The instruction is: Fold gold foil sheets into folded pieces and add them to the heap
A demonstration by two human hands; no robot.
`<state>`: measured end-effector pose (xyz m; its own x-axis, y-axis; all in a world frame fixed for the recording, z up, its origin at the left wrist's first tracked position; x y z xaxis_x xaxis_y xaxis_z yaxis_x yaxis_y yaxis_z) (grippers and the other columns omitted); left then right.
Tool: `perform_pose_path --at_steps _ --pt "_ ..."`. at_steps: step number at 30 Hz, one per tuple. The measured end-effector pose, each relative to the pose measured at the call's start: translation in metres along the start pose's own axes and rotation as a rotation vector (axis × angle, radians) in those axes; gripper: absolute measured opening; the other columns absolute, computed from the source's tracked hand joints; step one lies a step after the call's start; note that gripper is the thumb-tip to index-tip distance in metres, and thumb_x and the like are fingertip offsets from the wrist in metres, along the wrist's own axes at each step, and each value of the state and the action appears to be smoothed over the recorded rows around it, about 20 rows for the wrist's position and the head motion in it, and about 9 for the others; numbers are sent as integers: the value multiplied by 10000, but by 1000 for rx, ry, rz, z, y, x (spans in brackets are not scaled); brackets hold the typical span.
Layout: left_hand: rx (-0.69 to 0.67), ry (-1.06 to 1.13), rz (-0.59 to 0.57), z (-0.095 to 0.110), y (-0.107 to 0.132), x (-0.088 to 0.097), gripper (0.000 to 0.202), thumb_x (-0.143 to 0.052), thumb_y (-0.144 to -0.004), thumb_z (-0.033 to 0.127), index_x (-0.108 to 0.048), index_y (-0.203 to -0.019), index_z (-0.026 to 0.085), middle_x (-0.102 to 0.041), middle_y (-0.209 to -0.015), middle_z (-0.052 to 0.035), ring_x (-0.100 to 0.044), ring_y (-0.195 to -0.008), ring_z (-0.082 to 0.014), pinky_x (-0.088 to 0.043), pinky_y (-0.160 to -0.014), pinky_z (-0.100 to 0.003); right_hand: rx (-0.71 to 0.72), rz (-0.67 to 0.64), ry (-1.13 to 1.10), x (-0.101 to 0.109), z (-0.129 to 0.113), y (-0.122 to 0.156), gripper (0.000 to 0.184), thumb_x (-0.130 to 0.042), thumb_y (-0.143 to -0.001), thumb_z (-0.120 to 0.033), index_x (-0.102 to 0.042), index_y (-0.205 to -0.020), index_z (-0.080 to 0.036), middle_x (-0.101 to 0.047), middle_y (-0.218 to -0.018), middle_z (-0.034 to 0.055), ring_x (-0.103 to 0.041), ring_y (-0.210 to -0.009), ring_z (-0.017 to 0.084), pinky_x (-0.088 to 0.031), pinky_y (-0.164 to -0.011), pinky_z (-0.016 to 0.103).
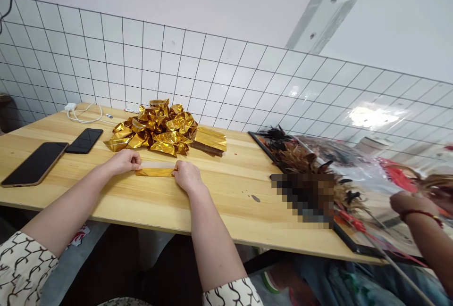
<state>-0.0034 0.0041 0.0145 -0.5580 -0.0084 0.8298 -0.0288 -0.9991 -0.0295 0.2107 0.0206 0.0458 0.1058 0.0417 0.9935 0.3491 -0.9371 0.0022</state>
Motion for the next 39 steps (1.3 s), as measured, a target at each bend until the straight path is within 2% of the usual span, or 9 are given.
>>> perform_pose_path --at_steps 8,17,20,24,30,33,35,39 --pt "17 18 -2 0 0 0 122 -660 -654 289 -616 -630 178 -596 -623 28 -530 -614 -140 -339 -548 -243 -156 0 -44 2 8 -5 135 -571 -808 -184 -664 -902 -210 -708 -915 70 -631 -847 186 -374 -624 243" --pt "-31 -10 63 0 -2 -2 37 -625 -680 208 -639 -658 182 -606 -653 17 -532 -619 -137 -359 -562 -241 -147 7 -58 -2 12 -7 152 -557 -769 -124 -669 -820 -214 -702 -831 49 -618 -787 168 -354 -597 233" --pt "-69 -19 77 1 -2 -3 29 -622 -681 189 -645 -665 182 -621 -687 8 -538 -633 -139 -375 -577 -245 -113 51 -68 -3 10 -7 116 -565 -783 -153 -660 -806 -214 -696 -814 41 -614 -781 168 -358 -628 242" --pt "-106 -24 85 1 -3 -5 31 -618 -682 179 -649 -677 184 -631 -704 5 -547 -647 -142 -387 -582 -244 -58 127 -99 -4 6 -10 91 -588 -816 -278 -644 -851 -216 -684 -806 31 -612 -793 175 -368 -701 265" --pt "-125 -45 68 -5 -5 -6 47 -602 -703 177 -647 -695 189 -623 -709 7 -554 -657 -143 -402 -595 -249 -128 41 -91 -9 8 -17 110 -603 -805 -302 -624 -878 -221 -691 -891 39 -617 -856 189 -369 -745 286" --pt "-217 -83 133 -1 -4 -8 57 -604 -697 165 -651 -709 195 -621 -779 -7 -568 -734 -159 -435 -651 -263 -163 19 -98 -8 9 -18 91 -602 -801 -298 -619 -856 -228 -694 -894 36 -620 -866 192 -373 -734 283" --pt "-352 -98 193 8 0 -10 79 -591 -716 164 -657 -744 196 -616 -857 -28 -567 -815 -175 -452 -730 -288 -173 13 -101 -7 9 -17 83 -600 -801 -299 -617 -844 -231 -696 -892 36 -621 -872 194 -375 -728 282" --pt "-624 -116 168 31 10 -20 141 -533 -803 205 -659 -865 190 -613 -928 -54 -543 -881 -185 -441 -805 -319 -186 0 -92 -6 7 -16 78 -585 -812 -293 -619 -845 -232 -699 -903 43 -623 -886 196 -380 -724 281"
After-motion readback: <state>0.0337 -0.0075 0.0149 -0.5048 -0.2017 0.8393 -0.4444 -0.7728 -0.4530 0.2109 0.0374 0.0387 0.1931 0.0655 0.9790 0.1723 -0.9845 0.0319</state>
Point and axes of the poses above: each hand's wrist, its own y-axis away from the middle knuckle, its own x-axis out of the back of the hand, z = x × y, the point moved 2 cm from there along -y, towards the middle knuckle
